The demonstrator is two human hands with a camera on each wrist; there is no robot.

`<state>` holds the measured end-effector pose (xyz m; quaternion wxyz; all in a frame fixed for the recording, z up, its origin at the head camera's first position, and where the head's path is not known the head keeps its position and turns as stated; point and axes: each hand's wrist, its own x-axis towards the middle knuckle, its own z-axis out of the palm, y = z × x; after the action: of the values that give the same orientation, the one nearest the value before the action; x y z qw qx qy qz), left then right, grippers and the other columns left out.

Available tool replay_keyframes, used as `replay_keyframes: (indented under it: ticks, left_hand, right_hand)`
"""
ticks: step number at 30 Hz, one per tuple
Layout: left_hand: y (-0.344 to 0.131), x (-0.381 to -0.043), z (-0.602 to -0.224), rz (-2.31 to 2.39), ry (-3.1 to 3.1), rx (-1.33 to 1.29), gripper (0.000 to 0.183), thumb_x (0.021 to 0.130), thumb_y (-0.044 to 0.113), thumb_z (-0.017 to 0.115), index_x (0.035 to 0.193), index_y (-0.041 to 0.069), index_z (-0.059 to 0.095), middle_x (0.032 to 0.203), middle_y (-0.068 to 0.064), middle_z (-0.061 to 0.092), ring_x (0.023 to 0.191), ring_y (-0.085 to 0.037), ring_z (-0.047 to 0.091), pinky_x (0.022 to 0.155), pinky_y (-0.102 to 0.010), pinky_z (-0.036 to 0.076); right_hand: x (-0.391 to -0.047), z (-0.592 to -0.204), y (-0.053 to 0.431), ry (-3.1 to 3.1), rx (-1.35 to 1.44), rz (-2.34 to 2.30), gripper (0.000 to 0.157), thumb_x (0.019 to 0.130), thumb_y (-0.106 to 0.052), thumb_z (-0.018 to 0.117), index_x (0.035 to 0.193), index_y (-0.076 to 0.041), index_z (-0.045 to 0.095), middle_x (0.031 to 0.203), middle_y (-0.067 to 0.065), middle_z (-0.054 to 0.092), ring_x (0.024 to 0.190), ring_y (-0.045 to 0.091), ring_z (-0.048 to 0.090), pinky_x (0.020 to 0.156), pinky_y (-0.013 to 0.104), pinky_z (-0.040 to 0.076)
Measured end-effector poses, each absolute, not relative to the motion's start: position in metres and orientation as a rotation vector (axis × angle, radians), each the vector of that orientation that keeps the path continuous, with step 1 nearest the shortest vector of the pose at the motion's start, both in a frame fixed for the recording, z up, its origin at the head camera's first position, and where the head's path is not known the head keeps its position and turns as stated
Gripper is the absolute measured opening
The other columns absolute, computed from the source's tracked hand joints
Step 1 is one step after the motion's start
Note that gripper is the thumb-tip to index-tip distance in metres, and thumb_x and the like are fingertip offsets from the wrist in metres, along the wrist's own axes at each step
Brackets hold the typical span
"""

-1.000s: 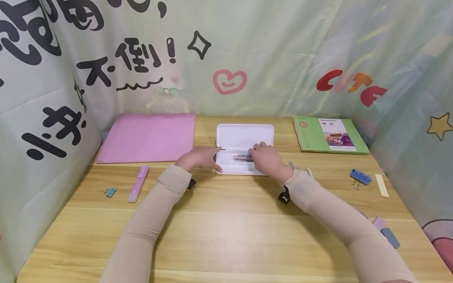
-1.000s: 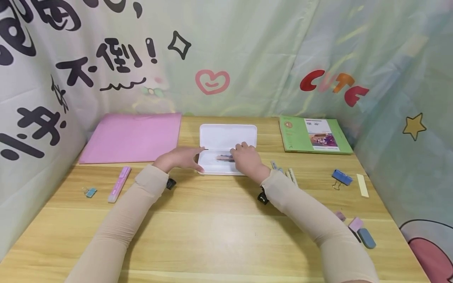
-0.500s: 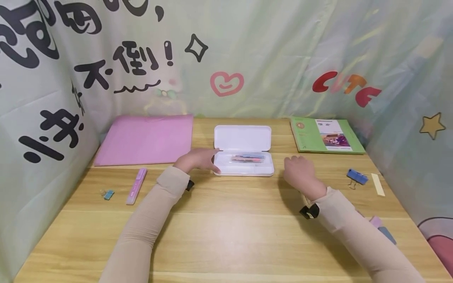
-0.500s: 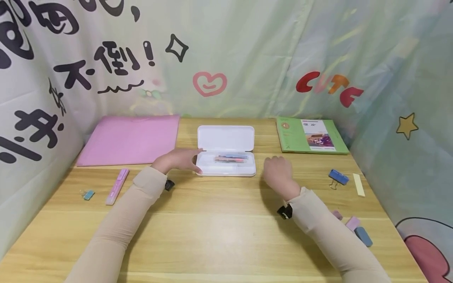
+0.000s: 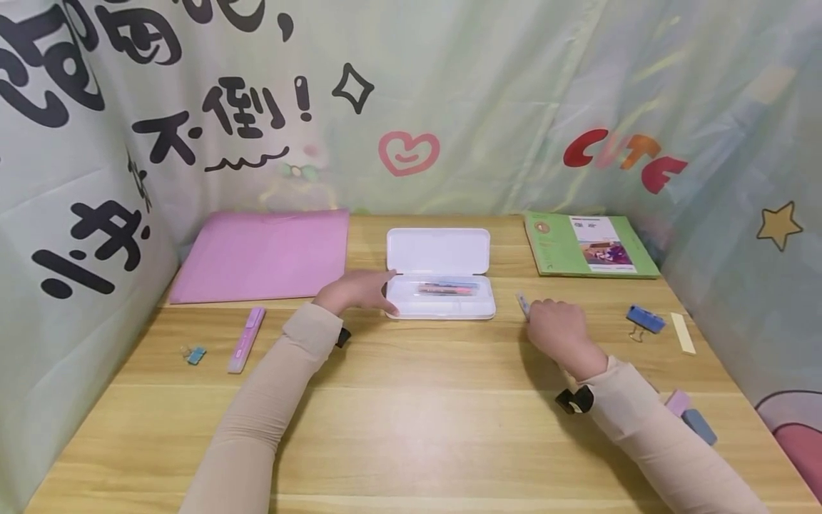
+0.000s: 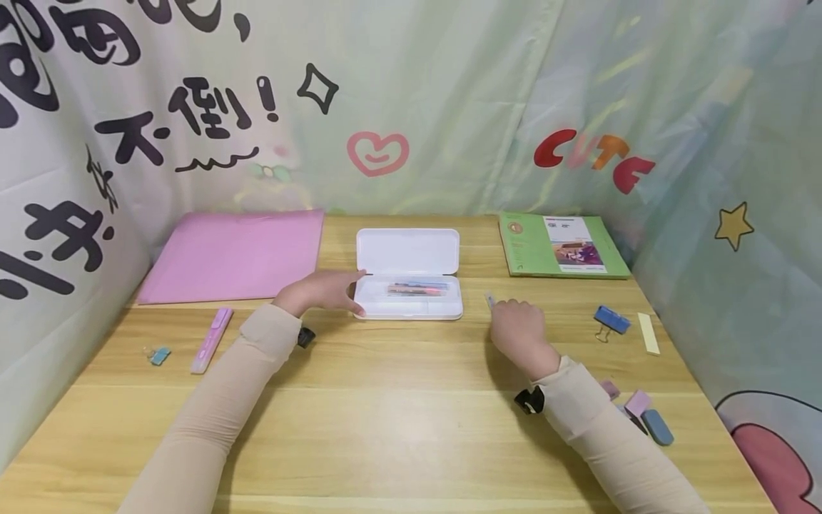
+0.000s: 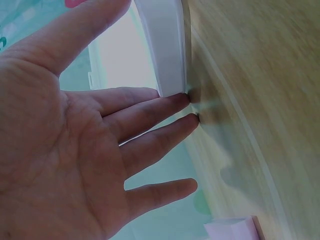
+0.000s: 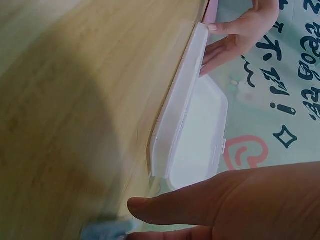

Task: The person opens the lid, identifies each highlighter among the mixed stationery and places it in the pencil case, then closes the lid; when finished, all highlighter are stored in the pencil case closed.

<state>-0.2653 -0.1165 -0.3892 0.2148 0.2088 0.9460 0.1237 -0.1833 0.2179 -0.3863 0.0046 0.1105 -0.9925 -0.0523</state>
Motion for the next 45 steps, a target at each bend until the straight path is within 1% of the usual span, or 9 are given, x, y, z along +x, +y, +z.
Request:
replay_keyframes:
  ticks: [7, 11, 18, 20, 25, 32, 37, 42, 45]
  left_hand:
    - [-0.117, -0.265, -0.389, 0.347, 2.624, 0.582, 0.091, 0.068, 0.055, 0.063, 0.139, 0.021, 0.020, 0.137, -0.003, 0.032, 0.114, -0.024, 0.039, 0.088, -0.042, 0.033]
    - [-0.116, -0.265, -0.388, 0.342, 2.621, 0.578, 0.090, 0.068, 0.055, 0.063, 0.139, 0.021, 0.019, 0.137, -0.002, 0.031, 0.114, -0.023, 0.039, 0.087, -0.042, 0.034]
    - [-0.117, -0.264, -0.387, 0.370, 2.618, 0.584, 0.090, 0.068, 0.054, 0.063, 0.139, 0.022, 0.019, 0.137, -0.001, 0.031, 0.106, -0.018, 0.043, 0.084, -0.039, 0.035]
    - [-0.118, -0.263, -0.388, 0.375, 2.614, 0.587, 0.090, 0.068, 0.054, 0.063, 0.139, 0.022, 0.019, 0.137, -0.001, 0.031, 0.106, -0.018, 0.042, 0.084, -0.038, 0.035]
    - [-0.118, -0.263, -0.387, 0.379, 2.618, 0.581, 0.090, 0.068, 0.054, 0.064, 0.139, 0.021, 0.020, 0.137, -0.001, 0.031, 0.114, -0.019, 0.038, 0.088, -0.039, 0.033]
    - [-0.118, -0.263, -0.387, 0.357, 2.632, 0.602, 0.090, 0.068, 0.054, 0.064, 0.139, 0.020, 0.021, 0.137, -0.002, 0.032, 0.110, -0.019, 0.042, 0.084, -0.038, 0.036]
    - [-0.117, -0.263, -0.388, 0.357, 2.633, 0.602, 0.090, 0.068, 0.054, 0.064, 0.139, 0.019, 0.021, 0.137, -0.001, 0.031, 0.114, -0.020, 0.039, 0.086, -0.038, 0.036]
    - [-0.117, -0.263, -0.388, 0.359, 2.631, 0.591, 0.092, 0.067, 0.056, 0.063, 0.139, 0.019, 0.021, 0.136, -0.001, 0.032, 0.107, -0.017, 0.043, 0.080, -0.036, 0.038]
    - [-0.118, -0.263, -0.387, 0.352, 2.637, 0.597, 0.092, 0.067, 0.056, 0.063, 0.139, 0.019, 0.021, 0.136, -0.001, 0.033, 0.104, -0.016, 0.044, 0.080, -0.036, 0.038]
  right_hand:
    - [-0.181, -0.392, 0.218, -3.124, 0.355, -0.197, 0.028, 0.081, -0.017, 0.050, 0.057, -0.004, 0.046, 0.050, 0.006, 0.040, 0.043, 0.020, 0.041, 0.033, 0.033, 0.032]
    - [-0.184, -0.386, 0.213, -3.104, 0.351, -0.133, 0.027, 0.080, -0.018, 0.051, 0.057, -0.005, 0.045, 0.051, 0.005, 0.041, 0.042, 0.020, 0.040, 0.033, 0.032, 0.031]
    - [-0.199, -0.371, 0.187, -3.001, 0.393, -0.067, 0.020, 0.079, -0.018, 0.052, 0.064, -0.005, 0.048, 0.053, 0.005, 0.042, 0.044, 0.021, 0.041, 0.035, 0.034, 0.030]
    - [-0.205, -0.371, 0.177, -2.954, 0.437, -0.095, 0.019, 0.079, -0.017, 0.052, 0.065, -0.005, 0.049, 0.054, 0.005, 0.043, 0.045, 0.022, 0.042, 0.035, 0.035, 0.030]
    - [-0.221, -0.378, 0.156, -2.831, 0.589, -0.140, 0.019, 0.080, -0.018, 0.052, 0.064, -0.008, 0.049, 0.054, 0.003, 0.042, 0.043, 0.019, 0.041, 0.033, 0.037, 0.030]
    - [-0.241, -0.390, 0.137, -2.704, 0.768, -0.132, 0.021, 0.079, -0.025, 0.062, 0.068, -0.009, 0.054, 0.055, 0.002, 0.043, 0.046, 0.018, 0.041, 0.033, 0.032, 0.030]
    - [-0.249, -0.396, 0.131, -2.725, 0.811, -0.116, 0.015, 0.079, -0.023, 0.062, 0.073, -0.010, 0.059, 0.061, 0.002, 0.048, 0.051, 0.018, 0.045, 0.035, 0.031, 0.033]
    - [-0.253, -0.401, 0.128, -2.745, 0.834, -0.120, 0.012, 0.081, -0.021, 0.059, 0.077, -0.010, 0.061, 0.064, 0.002, 0.050, 0.054, 0.019, 0.047, 0.036, 0.032, 0.034]
    - [-0.254, -0.404, 0.127, -2.743, 0.845, -0.133, 0.011, 0.082, -0.019, 0.057, 0.079, -0.010, 0.061, 0.066, 0.002, 0.050, 0.055, 0.019, 0.047, 0.036, 0.032, 0.034]
